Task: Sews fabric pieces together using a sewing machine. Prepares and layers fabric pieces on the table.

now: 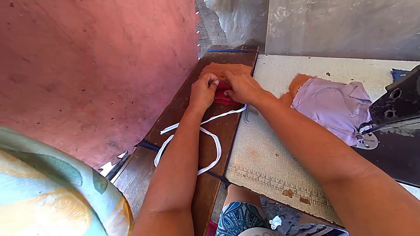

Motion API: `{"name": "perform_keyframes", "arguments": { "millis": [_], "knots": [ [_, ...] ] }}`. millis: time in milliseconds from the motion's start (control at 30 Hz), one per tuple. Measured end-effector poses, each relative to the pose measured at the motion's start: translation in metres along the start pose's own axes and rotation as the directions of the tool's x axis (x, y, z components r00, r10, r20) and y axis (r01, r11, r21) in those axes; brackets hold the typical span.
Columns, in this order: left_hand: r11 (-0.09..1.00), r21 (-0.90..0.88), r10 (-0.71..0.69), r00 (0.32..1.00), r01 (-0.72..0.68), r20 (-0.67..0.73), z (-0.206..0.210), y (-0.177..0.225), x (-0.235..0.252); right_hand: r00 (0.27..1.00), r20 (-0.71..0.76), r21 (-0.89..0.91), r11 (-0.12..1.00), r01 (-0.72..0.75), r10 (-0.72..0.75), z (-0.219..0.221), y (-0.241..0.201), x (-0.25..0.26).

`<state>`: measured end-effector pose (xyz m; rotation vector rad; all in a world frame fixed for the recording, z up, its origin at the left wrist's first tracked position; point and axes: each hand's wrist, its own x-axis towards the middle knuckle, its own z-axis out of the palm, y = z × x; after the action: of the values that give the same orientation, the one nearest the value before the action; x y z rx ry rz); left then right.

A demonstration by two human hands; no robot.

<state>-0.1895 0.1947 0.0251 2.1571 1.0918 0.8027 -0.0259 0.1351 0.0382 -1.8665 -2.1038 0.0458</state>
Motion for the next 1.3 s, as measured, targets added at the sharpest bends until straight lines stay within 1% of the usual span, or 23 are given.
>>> {"name": "perform_keyframes", "arguments": {
  "millis": [33, 100, 267, 467, 533, 667, 867, 967, 1067, 1167, 1233, 1300],
  "knots": [
    [1.0, 0.002, 0.008, 1.0, -0.008, -0.001, 0.0, 0.0, 0.0, 1.0, 0.026, -0.019, 1.0, -0.004, 0.005, 0.0, 0.001, 0.003],
    [1.0, 0.015, 0.024, 1.0, -0.024, -0.012, 0.0, 0.0, 0.0, 0.999, 0.033, -0.051, 0.999, -0.018, 0.02, -0.003, 0.001, 0.008],
    [0.999, 0.025, 0.05, 0.996, -0.048, -0.07, -0.002, 0.001, -0.001, 1.0, 0.017, -0.06, 0.998, -0.001, 0.002, -0.012, 0.003, 0.018],
    [0.998, 0.011, 0.058, 0.993, -0.057, -0.098, 0.0, 0.001, 0.0, 0.997, 0.056, -0.072, 0.996, -0.043, 0.047, -0.018, 0.0, 0.022],
    [0.998, 0.002, 0.059, 0.992, -0.059, -0.108, -0.001, 0.001, 0.0, 0.996, 0.063, -0.052, 0.997, -0.06, 0.063, -0.02, 0.001, 0.023],
    [0.998, -0.026, 0.058, 0.989, -0.062, -0.134, -0.002, 0.002, 0.0, 0.999, 0.035, 0.022, 0.999, -0.041, 0.041, -0.03, 0.007, 0.023],
    [0.998, -0.058, 0.027, 0.99, -0.035, -0.14, 0.0, -0.001, 0.001, 1.0, 0.004, -0.009, 1.0, -0.023, 0.023, -0.037, 0.014, 0.019],
    [0.998, -0.058, 0.032, 0.995, -0.037, -0.089, 0.0, -0.003, 0.002, 0.999, 0.024, -0.009, 1.0, -0.021, 0.021, -0.038, 0.017, 0.017],
    [0.997, -0.035, 0.07, 0.997, -0.068, 0.033, -0.003, -0.006, 0.002, 0.998, 0.055, 0.004, 1.0, -0.013, 0.013, -0.037, 0.021, 0.014],
    [0.997, -0.014, 0.073, 0.987, -0.072, 0.14, -0.008, -0.007, 0.001, 0.995, 0.098, 0.013, 1.0, 0.026, -0.027, -0.034, 0.024, 0.007],
    [0.998, -0.012, 0.068, 0.982, -0.066, 0.174, -0.01, -0.007, 0.001, 0.987, 0.146, -0.01, 0.998, 0.07, -0.068, -0.031, 0.025, 0.0],
    [0.998, -0.003, 0.058, 0.981, -0.059, 0.183, -0.01, -0.007, 0.001, 0.975, 0.21, -0.066, 0.994, 0.084, -0.068, -0.027, 0.025, -0.006]
  ]
}}
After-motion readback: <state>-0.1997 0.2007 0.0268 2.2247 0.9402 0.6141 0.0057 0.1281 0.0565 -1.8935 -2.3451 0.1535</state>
